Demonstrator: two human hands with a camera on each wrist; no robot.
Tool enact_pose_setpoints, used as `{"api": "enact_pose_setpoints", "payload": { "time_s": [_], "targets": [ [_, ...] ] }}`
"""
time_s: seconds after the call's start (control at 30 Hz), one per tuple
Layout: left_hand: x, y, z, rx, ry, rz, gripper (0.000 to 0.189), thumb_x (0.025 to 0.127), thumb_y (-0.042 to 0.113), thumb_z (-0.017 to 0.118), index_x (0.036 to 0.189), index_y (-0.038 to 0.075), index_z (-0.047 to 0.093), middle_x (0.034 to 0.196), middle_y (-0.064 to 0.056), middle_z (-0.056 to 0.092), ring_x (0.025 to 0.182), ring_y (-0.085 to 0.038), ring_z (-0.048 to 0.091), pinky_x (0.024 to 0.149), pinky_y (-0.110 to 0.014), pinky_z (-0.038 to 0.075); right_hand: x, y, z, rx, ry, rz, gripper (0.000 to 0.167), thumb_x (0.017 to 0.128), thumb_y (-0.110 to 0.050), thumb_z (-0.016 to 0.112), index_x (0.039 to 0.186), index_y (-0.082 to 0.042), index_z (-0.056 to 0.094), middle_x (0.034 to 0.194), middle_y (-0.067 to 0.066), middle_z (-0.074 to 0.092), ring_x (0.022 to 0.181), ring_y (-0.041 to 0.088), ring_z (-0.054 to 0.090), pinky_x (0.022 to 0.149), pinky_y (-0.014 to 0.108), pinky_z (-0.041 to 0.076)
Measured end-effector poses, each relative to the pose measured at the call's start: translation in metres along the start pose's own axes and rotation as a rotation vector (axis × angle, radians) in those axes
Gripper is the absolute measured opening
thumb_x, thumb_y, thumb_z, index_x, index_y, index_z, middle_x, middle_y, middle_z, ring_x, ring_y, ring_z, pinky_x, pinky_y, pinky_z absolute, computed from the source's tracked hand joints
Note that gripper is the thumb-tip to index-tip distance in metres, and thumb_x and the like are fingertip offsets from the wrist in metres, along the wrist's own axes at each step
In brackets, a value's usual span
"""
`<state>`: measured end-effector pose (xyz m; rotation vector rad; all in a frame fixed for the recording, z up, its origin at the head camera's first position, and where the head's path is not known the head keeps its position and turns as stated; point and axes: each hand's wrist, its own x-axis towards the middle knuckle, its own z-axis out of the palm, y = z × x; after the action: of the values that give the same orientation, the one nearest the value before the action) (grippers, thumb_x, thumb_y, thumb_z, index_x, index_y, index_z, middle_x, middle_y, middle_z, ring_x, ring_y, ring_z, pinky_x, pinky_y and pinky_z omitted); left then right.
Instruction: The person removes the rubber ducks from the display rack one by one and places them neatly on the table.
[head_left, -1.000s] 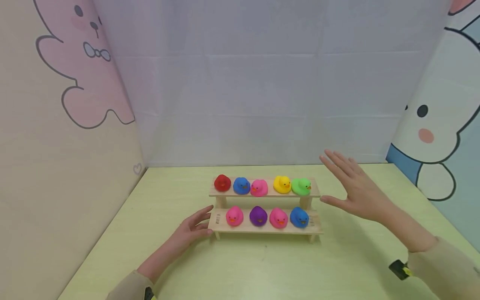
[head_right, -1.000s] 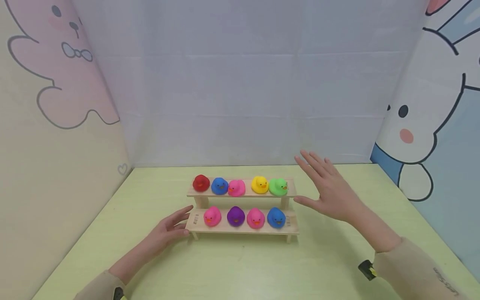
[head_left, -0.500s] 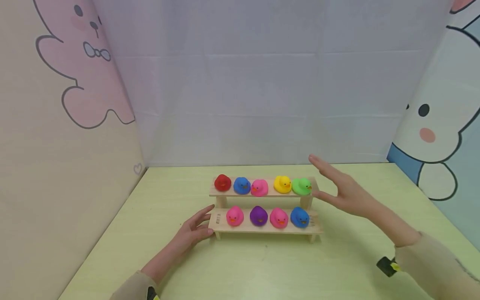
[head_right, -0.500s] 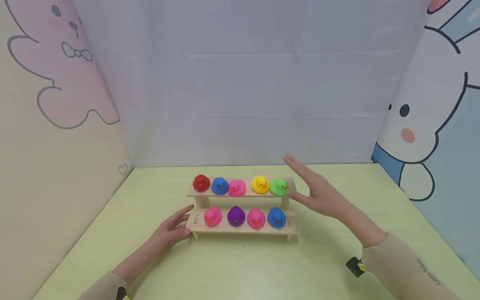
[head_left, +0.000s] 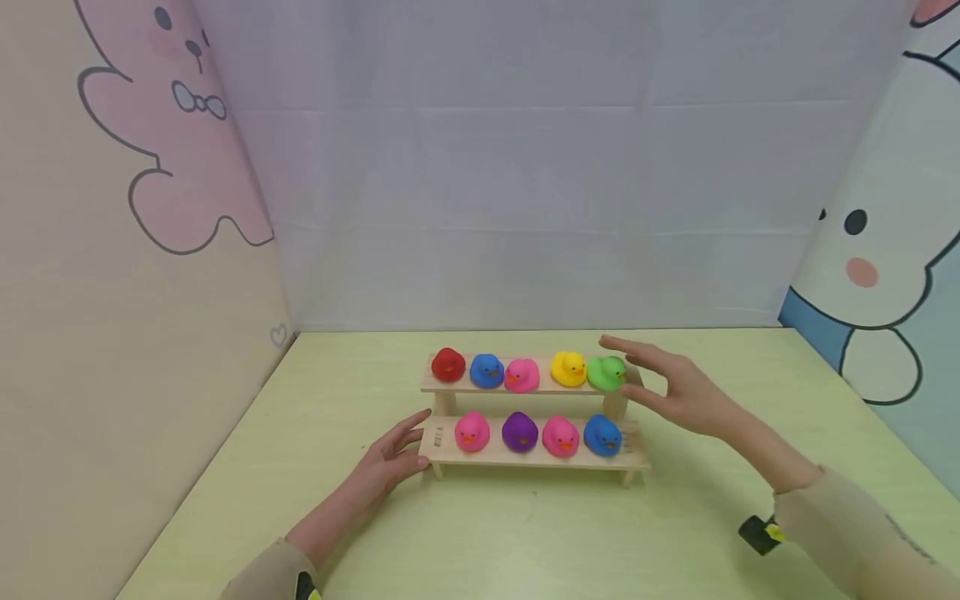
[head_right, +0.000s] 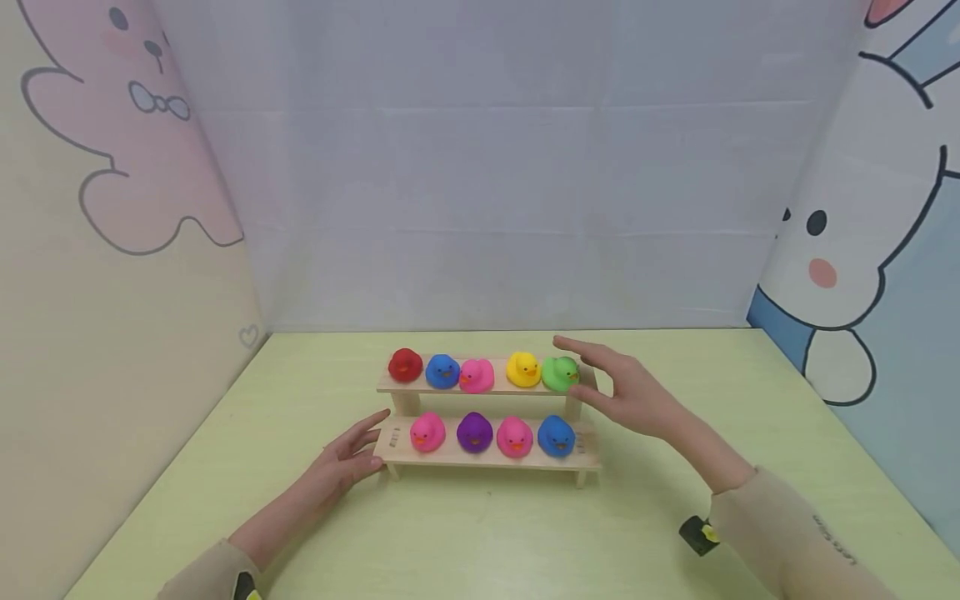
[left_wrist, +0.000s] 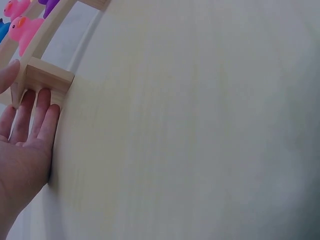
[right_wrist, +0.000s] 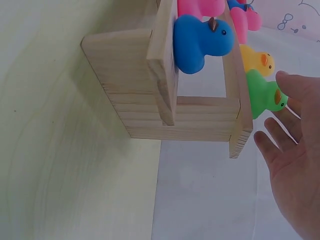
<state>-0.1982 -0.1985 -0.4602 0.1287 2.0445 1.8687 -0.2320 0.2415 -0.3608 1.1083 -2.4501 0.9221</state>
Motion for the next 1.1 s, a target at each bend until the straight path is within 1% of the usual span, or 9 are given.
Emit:
{"api": "enact_pose_setpoints", "payload": {
  "time_s": [0.13,0.23,0.37,0.47,0.6,0.8,0.9,0.97,1.1],
  "targets": [
    [0.000,0.000,0.000,-0.008,0.004,-0.008,0.070,0.092,0.020,0.067,0.153,0.031,0.034,0.151,-0.011,0.044,0.129,-0.023,0.058,0.115,-0.045,0.038,-0.001,0.004,0.003,0.051,-0.013,0.022,0.060,0.089,-0.003,0.070,0.145,-0.010,0.048,0.143,0.013,0.056,0.129,-0.011,0.048,0.100,0.009,0.043],
    [0.000,0.000,-0.001,-0.012,0.003,-0.014,0.070,0.092,0.020,0.067,0.153,0.031,0.034,0.151,-0.010,0.045,0.129,-0.023,0.058,0.116,-0.045,0.038,-0.002,0.007,0.005,0.065,-0.013,0.021,0.055,0.091,-0.001,0.067,0.143,-0.009,0.051,0.139,0.014,0.059,0.113,-0.005,0.057,0.098,0.008,0.044],
    [0.001,-0.002,-0.001,0.001,-0.005,-0.010,0.070,0.093,0.022,0.067,0.154,0.030,0.033,0.151,-0.012,0.045,0.130,-0.024,0.057,0.115,-0.045,0.039,-0.002,0.009,0.006,0.059,0.006,0.017,0.050,0.092,0.001,0.064,0.140,-0.008,0.054,0.133,0.012,0.064,0.095,0.001,0.058,0.094,0.008,0.046],
    [0.002,-0.002,-0.002,0.004,-0.006,-0.015,0.070,0.092,0.022,0.067,0.154,0.030,0.033,0.150,-0.013,0.045,0.130,-0.024,0.057,0.114,-0.045,0.040,-0.002,0.011,0.006,0.062,0.013,0.021,0.048,0.092,0.001,0.064,0.139,-0.008,0.055,0.132,0.012,0.065,0.099,0.002,0.060,0.093,0.009,0.047],
    [0.002,-0.001,-0.002,0.001,-0.011,-0.017,0.070,0.093,0.021,0.067,0.154,0.029,0.033,0.151,-0.013,0.045,0.131,-0.024,0.056,0.114,-0.043,0.040,-0.001,0.014,0.007,0.062,0.011,0.044,0.047,0.091,0.000,0.065,0.137,-0.007,0.057,0.130,0.012,0.066,0.104,-0.002,0.062,0.093,0.008,0.047],
    [0.001,0.000,-0.002,0.003,-0.037,0.000,0.071,0.094,0.021,0.065,0.155,0.027,0.030,0.152,-0.016,0.042,0.131,-0.023,0.056,0.113,-0.040,0.042,-0.001,0.015,0.006,0.053,0.030,0.047,0.046,0.089,0.000,0.069,0.134,-0.009,0.060,0.126,0.010,0.068,0.096,0.001,0.064,0.091,0.009,0.048],
    [0.000,0.000,-0.002,0.000,-0.037,-0.001,0.071,0.094,0.021,0.065,0.155,0.027,0.031,0.152,-0.016,0.042,0.131,-0.024,0.056,0.112,-0.040,0.042,0.000,0.015,0.005,0.057,0.054,0.048,0.047,0.086,0.000,0.072,0.131,-0.011,0.063,0.125,0.010,0.069,0.097,0.001,0.064,0.089,0.011,0.051],
    [0.000,0.000,-0.002,-0.001,-0.036,-0.002,0.070,0.094,0.021,0.065,0.155,0.027,0.031,0.152,-0.016,0.042,0.131,-0.023,0.056,0.112,-0.039,0.043,0.000,0.014,0.004,0.054,0.075,0.064,0.047,0.084,-0.001,0.074,0.129,-0.012,0.064,0.124,0.009,0.070,0.099,-0.003,0.063,0.087,0.012,0.052],
    [0.000,0.000,-0.002,-0.001,-0.034,-0.001,0.070,0.094,0.021,0.065,0.155,0.027,0.031,0.151,-0.016,0.043,0.129,-0.023,0.057,0.109,-0.036,0.045,0.000,0.016,0.001,0.041,0.113,0.122,0.046,0.084,-0.004,0.076,0.127,-0.015,0.066,0.123,0.009,0.070,0.106,-0.014,0.057,0.085,0.009,0.050]
  ]
}}
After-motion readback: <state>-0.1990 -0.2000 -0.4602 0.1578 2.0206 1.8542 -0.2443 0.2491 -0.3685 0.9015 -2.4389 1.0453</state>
